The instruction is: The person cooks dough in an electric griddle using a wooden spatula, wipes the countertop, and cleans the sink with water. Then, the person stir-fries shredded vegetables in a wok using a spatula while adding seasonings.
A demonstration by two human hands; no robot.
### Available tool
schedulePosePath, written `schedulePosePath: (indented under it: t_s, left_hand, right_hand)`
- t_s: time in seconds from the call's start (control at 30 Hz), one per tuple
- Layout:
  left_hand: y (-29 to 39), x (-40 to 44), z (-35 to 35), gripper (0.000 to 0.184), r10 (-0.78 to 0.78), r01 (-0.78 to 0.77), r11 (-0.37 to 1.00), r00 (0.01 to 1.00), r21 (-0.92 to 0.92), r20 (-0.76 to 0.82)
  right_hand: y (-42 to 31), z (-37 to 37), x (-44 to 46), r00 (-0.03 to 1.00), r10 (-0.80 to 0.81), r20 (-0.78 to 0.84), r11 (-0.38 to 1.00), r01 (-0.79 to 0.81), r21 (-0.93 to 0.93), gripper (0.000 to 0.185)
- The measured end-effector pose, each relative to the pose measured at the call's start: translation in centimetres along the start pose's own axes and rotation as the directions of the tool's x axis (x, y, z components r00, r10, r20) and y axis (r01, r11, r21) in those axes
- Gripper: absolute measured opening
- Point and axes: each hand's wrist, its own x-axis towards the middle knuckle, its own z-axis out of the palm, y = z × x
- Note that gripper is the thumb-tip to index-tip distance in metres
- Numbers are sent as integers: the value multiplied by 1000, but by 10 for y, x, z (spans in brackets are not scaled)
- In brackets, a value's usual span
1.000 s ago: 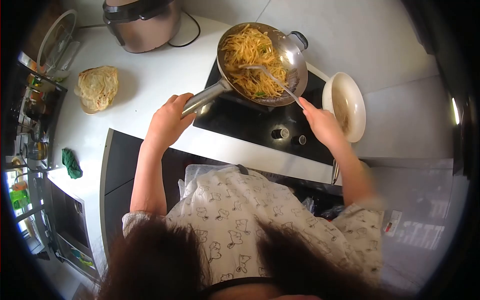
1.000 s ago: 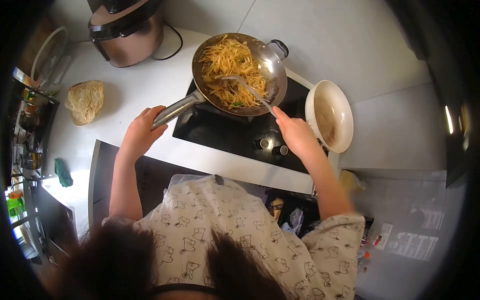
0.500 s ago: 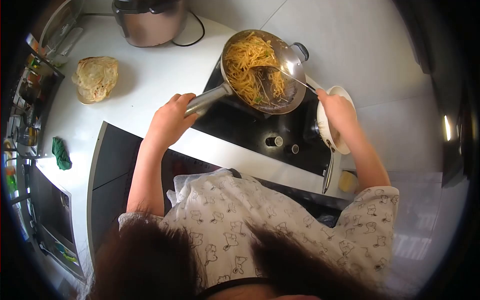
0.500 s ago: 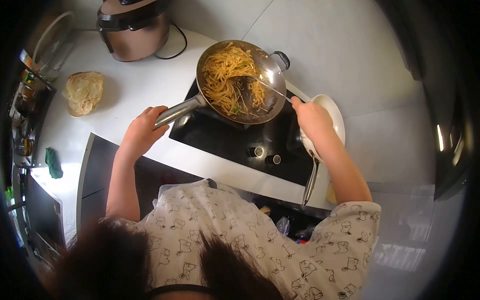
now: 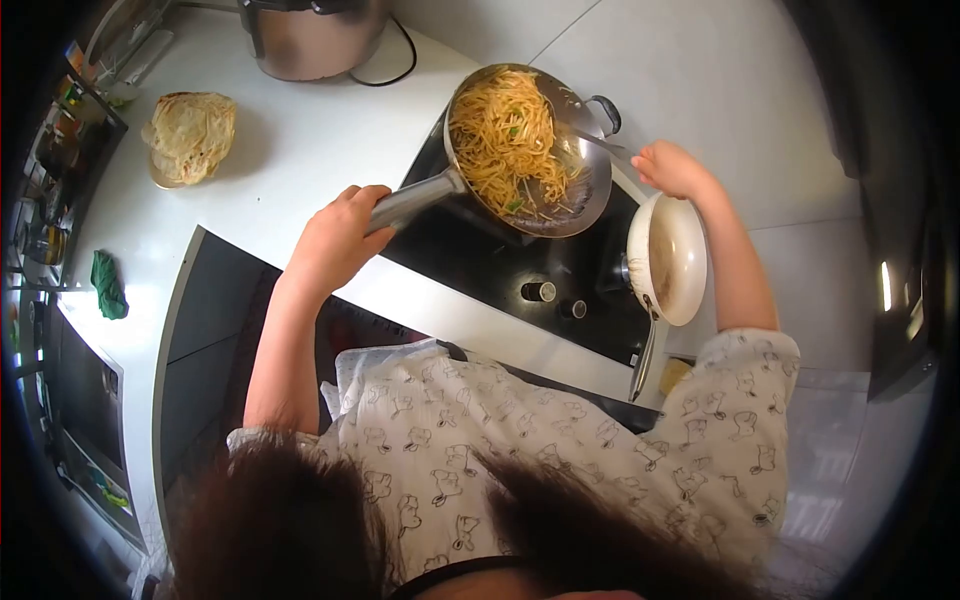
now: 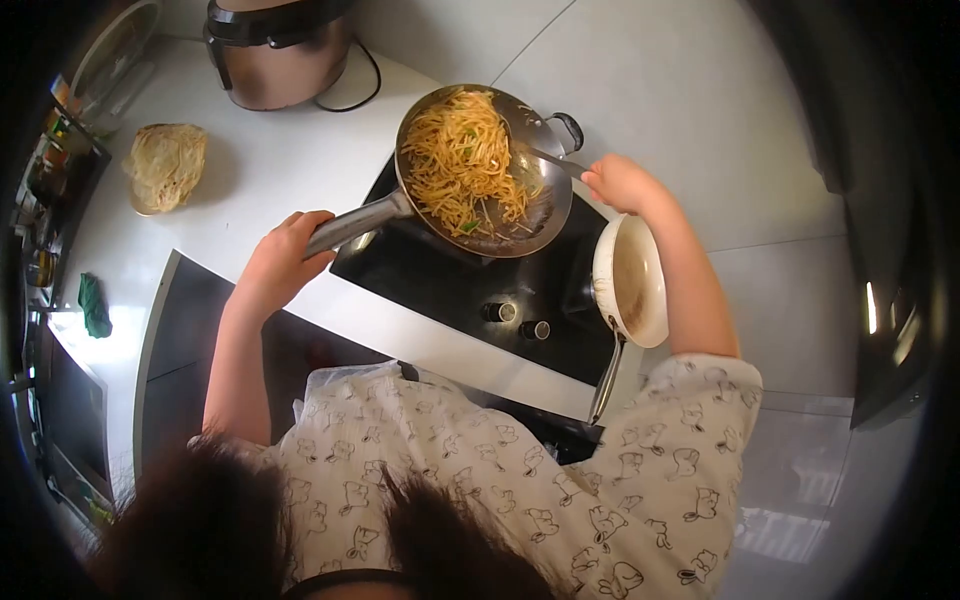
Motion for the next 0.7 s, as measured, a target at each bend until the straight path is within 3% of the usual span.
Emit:
schedulePosePath:
  t_s: [0.07,0.17,0.27,0.37,0.47,0.57,0.63,0.7]
  left_hand:
    - [-1,0,2,40,-2,2,1000,1000,1,-13]
    - [1,1,1,40,-29,29,999,1000,-16,4]
    - [3,0,0,40,-29,29,1000,1000,1,-1]
    - [4,0,1,40,-33,33,999,999,19,-12]
    - [2,0,4,40,-12,13,999,1000,31,-25]
    - [7,-1,3,39,-29,29,1000,999,4,-15]
    - [8,-1,3,38,-30,30,1000,999,4,-17]
    - [8,0,4,38,-24,24,1000,1000,4,-12]
  right_hand:
    - [0,5,-24,924,-332,-189,885,235,-403,28]
    - [-22,-24,-68,967,-117,-228,913,14,-408,28]
    - [9,-25,-27,912,-197,-361,911,34,-412,28]
    - [-8,-25,13,916,-251,-313,938,151,-311,29]
    - [-38,-16,-14,885,-419,-204,864,319,-391,27]
    - [-47,-6,-79,917,-345,-201,803,177,-569,23]
    - [-37,2,-120,879,-380,-289,791,147,-594,20]
    - [-51,-5,-162,898,-275,-344,803,18,-595,15]
